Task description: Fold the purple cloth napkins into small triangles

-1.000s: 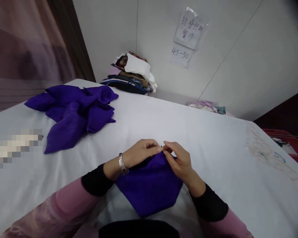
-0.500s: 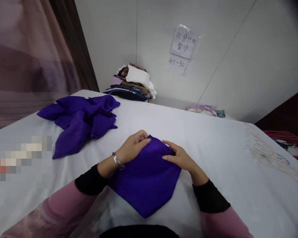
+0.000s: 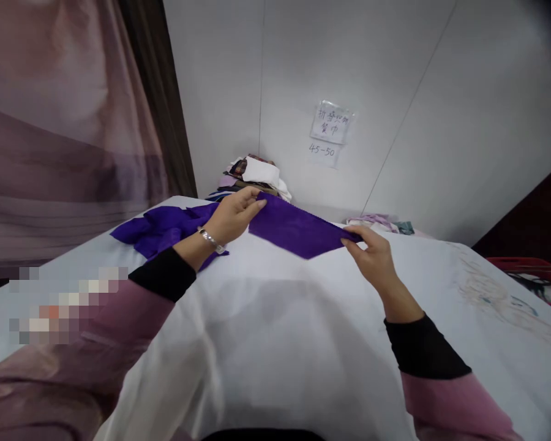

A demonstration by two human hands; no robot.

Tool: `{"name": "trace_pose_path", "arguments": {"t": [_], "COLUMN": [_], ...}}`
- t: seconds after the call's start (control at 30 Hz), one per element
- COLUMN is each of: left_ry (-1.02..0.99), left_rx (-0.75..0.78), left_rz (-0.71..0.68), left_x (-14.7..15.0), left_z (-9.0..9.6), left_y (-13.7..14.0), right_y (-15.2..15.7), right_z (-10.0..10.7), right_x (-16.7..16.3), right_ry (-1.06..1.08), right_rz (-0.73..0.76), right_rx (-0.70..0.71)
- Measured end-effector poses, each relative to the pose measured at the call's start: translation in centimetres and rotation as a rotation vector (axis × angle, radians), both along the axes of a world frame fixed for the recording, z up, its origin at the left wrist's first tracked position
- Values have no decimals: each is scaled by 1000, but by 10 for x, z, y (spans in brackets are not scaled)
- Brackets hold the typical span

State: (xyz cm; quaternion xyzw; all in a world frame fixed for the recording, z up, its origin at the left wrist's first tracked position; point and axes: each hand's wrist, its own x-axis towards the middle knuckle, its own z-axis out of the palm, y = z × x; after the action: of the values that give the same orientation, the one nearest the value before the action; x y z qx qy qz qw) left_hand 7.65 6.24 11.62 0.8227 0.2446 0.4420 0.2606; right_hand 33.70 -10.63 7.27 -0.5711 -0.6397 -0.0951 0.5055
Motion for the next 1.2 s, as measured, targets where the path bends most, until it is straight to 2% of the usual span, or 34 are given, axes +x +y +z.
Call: {"name": "trace_pose_path", "arguments": {"t": [0.07, 0.1, 0.13, 0.2, 0.27, 0.33, 0.37, 0.43, 0.57, 0.67, 0.73, 0.97, 1.1, 1.2], "left_ry": [50, 93, 168, 313, 426, 509, 528, 539, 541, 554, 566, 566, 536, 512], "left_rx": [138, 197, 229, 233, 230, 216, 210, 206, 227, 251, 261, 232, 198, 159], "left_rz": [-48, -80, -135, -229, -305, -353, -356, -343, -328, -333, -337, -353, -364, -358], "left_x": [-14, -22, -30, -45, -59, -69, -73, -79, -84, -85, -85, -86, -88, -90], "left_z": [-6, -19, -38, -87, -141, -185, -200, -217, -216, -210, -207, -207, -211, -212], "left_y": [-10, -16, -22, -34, -44, -53, -57, -62, -68, -71, -74, -82, -84, -85], "right_y": [-16, -24, -32, -47, -61, -74, -81, -90, -86, -60, -36, 49, 82, 92], "right_z": [-4, -15, -30, -70, -110, -139, -147, -150, -130, -116, -115, -135, -150, -159], "right_x": [-4, -6, -8, -15, -24, -32, -35, -39, -41, -50, -60, -95, -90, -80], "right_ry": [-213, -306, -388, -498, -548, -551, -538, -494, -348, -260, -242, -343, -416, -427], "right_rz": [-5, 12, 34, 67, 117, 178, 198, 221, 238, 231, 236, 289, 179, 127], "right_rx": [99, 100, 76, -25, -134, -277, -340, -427, -439, -449, -481, -695, -856, -900]}}
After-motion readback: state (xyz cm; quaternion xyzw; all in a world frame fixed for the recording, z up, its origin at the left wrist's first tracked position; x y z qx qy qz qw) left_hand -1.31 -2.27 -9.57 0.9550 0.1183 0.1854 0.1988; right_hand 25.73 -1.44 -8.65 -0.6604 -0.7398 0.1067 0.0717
